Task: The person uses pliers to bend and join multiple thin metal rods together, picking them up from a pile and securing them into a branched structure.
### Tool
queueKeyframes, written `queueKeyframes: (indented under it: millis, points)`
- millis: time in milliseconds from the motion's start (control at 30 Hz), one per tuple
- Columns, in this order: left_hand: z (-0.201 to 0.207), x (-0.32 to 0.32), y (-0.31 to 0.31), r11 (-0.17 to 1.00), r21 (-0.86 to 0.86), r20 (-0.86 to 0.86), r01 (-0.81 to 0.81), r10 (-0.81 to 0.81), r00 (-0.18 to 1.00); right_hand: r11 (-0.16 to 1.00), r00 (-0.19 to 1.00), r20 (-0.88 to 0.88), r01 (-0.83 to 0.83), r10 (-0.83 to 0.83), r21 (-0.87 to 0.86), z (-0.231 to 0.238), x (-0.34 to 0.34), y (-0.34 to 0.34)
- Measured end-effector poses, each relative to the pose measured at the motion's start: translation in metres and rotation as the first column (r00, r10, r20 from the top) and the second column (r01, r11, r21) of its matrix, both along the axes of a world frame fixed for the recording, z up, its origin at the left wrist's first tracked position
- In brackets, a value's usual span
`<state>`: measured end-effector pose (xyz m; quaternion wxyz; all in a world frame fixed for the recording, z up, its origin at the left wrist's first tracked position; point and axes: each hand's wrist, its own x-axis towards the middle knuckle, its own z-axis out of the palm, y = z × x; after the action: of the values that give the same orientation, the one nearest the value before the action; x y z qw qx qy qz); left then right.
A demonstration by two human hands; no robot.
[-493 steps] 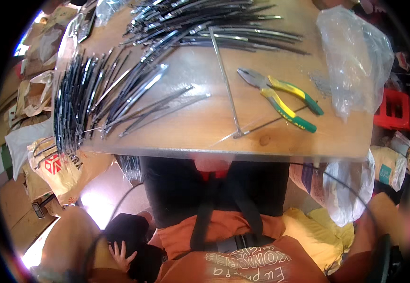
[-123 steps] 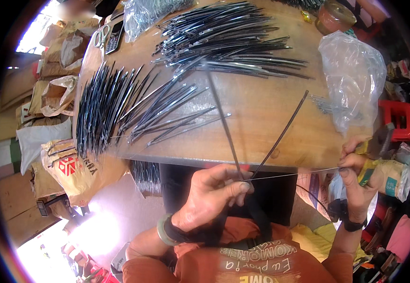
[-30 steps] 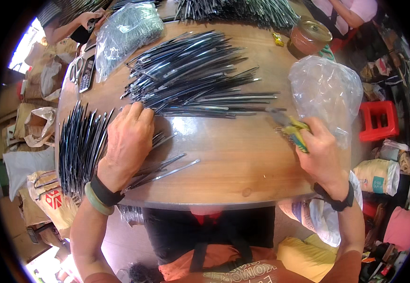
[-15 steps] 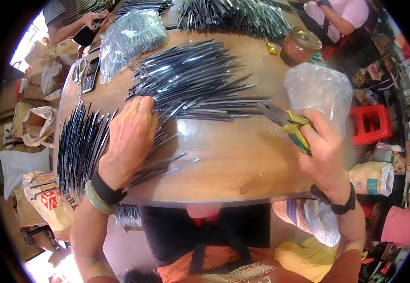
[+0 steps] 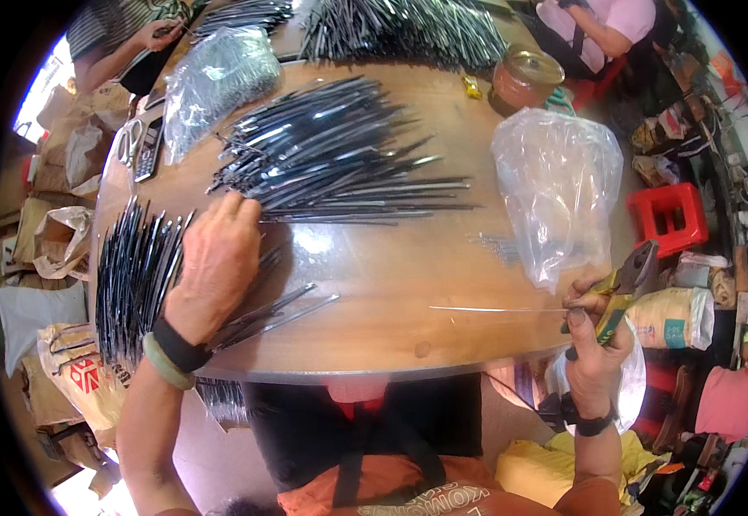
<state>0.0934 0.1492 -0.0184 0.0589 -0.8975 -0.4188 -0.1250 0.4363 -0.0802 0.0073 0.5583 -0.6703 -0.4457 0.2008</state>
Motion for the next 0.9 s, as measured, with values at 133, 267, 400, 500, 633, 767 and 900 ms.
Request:
queueKeyframes:
  millis: [133, 267, 400, 500, 633, 767, 900]
  points:
    - [0.038, 0.006, 0.008, 0.997, 0.07, -0.088, -0.019, 0.025, 0.996, 0.965, 0.993, 0.082, -0.066, 0.089, -0.254, 0.004, 0.015, -0.007]
    - [0.069, 0.007, -0.005, 0.988, 0.112, -0.053, 0.102, -0.096, 0.994, 0.989, 0.975, -0.175, 0.124, -0.136, -0.079, 0.013, 0.022, -0.015]
    - [0.07, -0.009, -0.061, 0.531, -0.842, 0.495, 0.098, 0.687, 0.532, 0.994, 0.79, 0.604, -0.074, 0.105, -0.077, 0.082, 0.02, -0.006]
    - [0.036, -0.009, -0.123, 0.025, -0.924, 0.079, 0.383, 0.989, 0.125, 0.912, 0.729, 0.561, -0.225, 0.391, -0.343, 0.074, 0.013, 0.019]
    - [0.017, -0.008, -0.177, 0.033, -0.637, -0.015, 0.77, 0.998, -0.055, 0.973, 0.925, 0.328, -0.222, 0.193, 0.055, 0.044, 0.029, -0.001]
    - [0.017, 0.011, -0.175, 0.125, -0.495, 0.01, 0.86, 0.99, -0.138, 0.99, 0.854, -0.521, 0.087, -0.014, 0.115, 0.019, -0.018, -0.01]
    - [0.007, 0.009, -0.173, -0.02, -0.528, 0.168, 0.849, 0.978, 0.127, 0.978, 0.756, -0.623, -0.116, 0.2, 0.173, 0.011, -0.038, -0.014]
